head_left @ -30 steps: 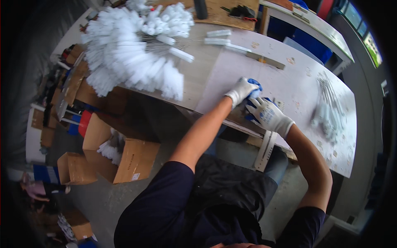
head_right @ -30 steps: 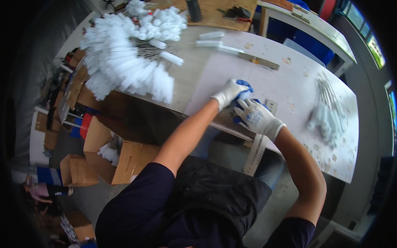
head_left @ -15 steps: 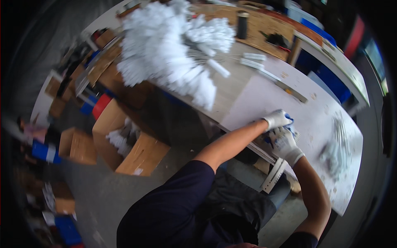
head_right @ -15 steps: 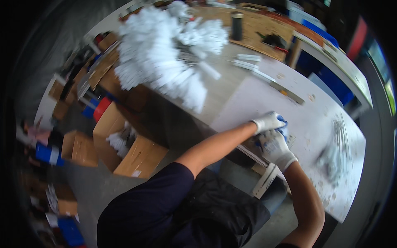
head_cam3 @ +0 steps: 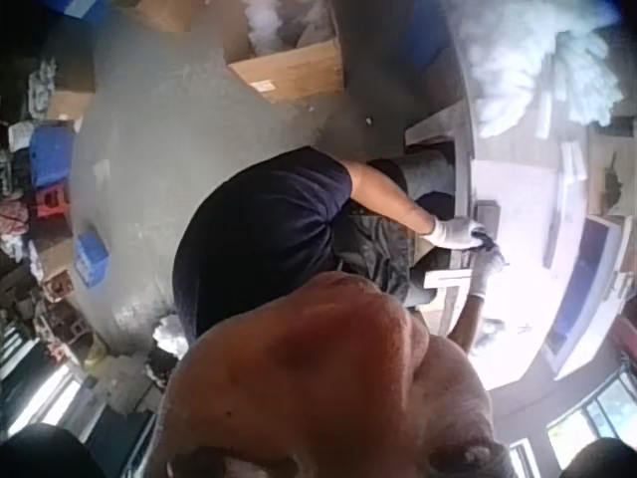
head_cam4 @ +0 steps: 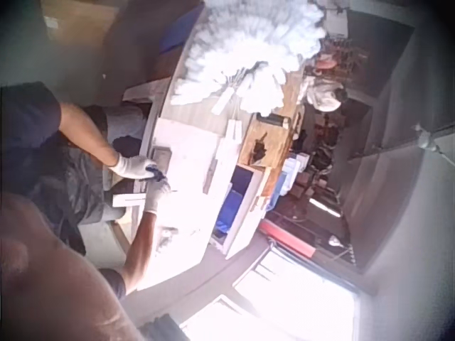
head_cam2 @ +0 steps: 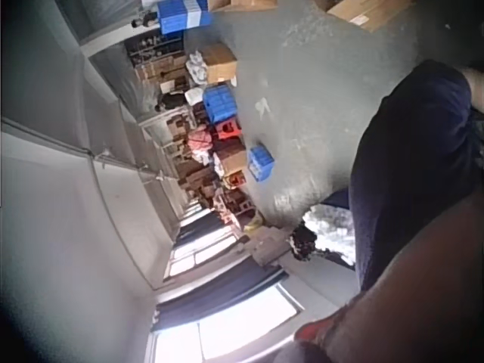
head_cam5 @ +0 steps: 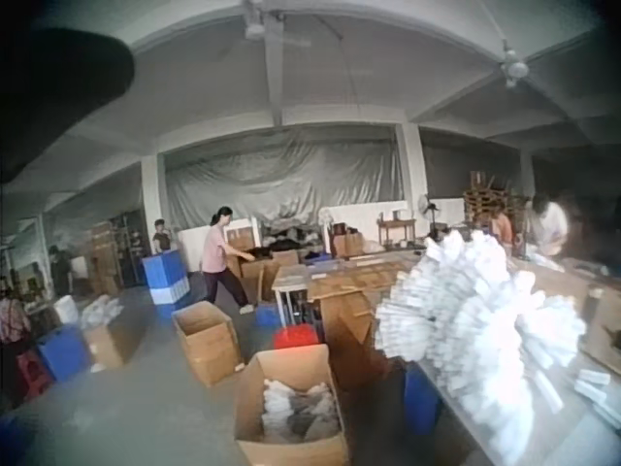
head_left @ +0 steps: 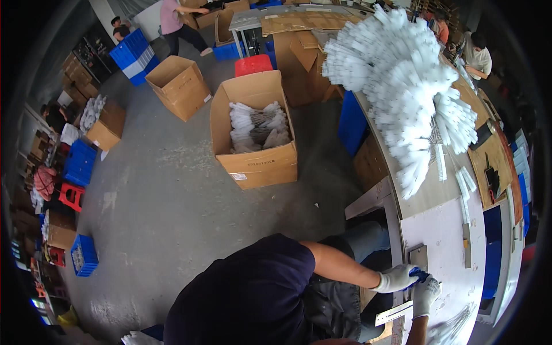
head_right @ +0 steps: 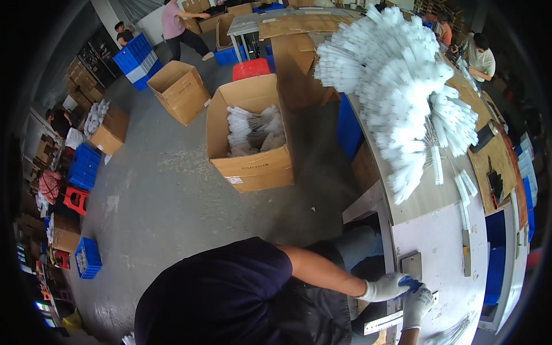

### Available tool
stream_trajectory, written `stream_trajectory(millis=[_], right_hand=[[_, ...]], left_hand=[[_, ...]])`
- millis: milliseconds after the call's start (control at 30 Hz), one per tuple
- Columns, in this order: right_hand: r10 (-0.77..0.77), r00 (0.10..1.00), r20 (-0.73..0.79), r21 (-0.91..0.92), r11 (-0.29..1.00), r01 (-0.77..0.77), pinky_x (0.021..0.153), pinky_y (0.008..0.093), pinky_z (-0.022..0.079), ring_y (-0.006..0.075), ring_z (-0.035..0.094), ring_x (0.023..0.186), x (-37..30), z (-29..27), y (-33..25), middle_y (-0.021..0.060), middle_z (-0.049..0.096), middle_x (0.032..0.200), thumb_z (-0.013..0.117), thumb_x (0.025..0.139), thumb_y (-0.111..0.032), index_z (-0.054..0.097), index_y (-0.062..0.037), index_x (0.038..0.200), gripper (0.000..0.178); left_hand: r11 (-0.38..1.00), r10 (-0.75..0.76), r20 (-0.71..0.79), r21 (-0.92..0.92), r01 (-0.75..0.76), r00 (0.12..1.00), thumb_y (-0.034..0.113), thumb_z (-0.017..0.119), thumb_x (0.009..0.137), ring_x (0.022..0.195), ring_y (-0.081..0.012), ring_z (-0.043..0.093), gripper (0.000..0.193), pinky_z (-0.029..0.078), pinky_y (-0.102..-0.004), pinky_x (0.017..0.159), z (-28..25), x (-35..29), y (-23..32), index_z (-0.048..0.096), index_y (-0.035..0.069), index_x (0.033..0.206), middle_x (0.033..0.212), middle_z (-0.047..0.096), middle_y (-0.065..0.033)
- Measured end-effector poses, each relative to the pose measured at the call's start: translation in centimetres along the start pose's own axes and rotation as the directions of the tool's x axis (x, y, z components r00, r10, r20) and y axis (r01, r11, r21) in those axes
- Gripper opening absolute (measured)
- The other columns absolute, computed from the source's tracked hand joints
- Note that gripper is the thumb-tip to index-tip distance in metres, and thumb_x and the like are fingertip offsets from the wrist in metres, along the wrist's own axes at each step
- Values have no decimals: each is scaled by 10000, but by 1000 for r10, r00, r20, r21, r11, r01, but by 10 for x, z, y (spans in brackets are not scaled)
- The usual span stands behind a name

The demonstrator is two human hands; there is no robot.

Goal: The person repeatedly picks up white cylindrical brush heads and metal rods from a workbench, inserts the rods into the brush heads, and places the assembled units into a cardboard box. The process is continuous and repetitive throughout the clip.

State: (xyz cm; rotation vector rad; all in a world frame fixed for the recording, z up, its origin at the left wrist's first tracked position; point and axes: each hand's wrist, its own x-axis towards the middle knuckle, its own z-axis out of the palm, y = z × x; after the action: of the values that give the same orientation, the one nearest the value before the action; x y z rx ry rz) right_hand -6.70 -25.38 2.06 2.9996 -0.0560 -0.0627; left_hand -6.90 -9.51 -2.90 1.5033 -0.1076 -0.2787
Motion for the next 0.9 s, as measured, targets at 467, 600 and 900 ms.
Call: stream_trajectory(millis=[467,600,900], right_hand=[[332,934,128,417,837,-355,399,387,400,203,531,413,19,51,24,110,587,538,589,995,-279,708,48,787,406],[427,893,142,453,774,-442,421,376,427,196,573,456,14,47,14,104,623,575,592,989,-259,710,41,785,381],[557,774,299,762,348,-545,462,322,429,137,493,498,7,35,3,5,529,652,643,986,-312,640,51,951,365]], left_hand=[[760,-403,420,-341,553,813,152,590,903,549,-158,587,146,480,-335,494,-9,-25,4,685,45,870,680,625,-40],[720,-350,516,-386,577,782,163,613,892,557,-142,575,145,456,-323,495,0,-31,5,684,55,826,673,617,-29],[623,-447,468,-449,641,762,184,657,872,526,-100,516,137,371,-286,462,-30,1,-4,676,80,785,652,584,7]])
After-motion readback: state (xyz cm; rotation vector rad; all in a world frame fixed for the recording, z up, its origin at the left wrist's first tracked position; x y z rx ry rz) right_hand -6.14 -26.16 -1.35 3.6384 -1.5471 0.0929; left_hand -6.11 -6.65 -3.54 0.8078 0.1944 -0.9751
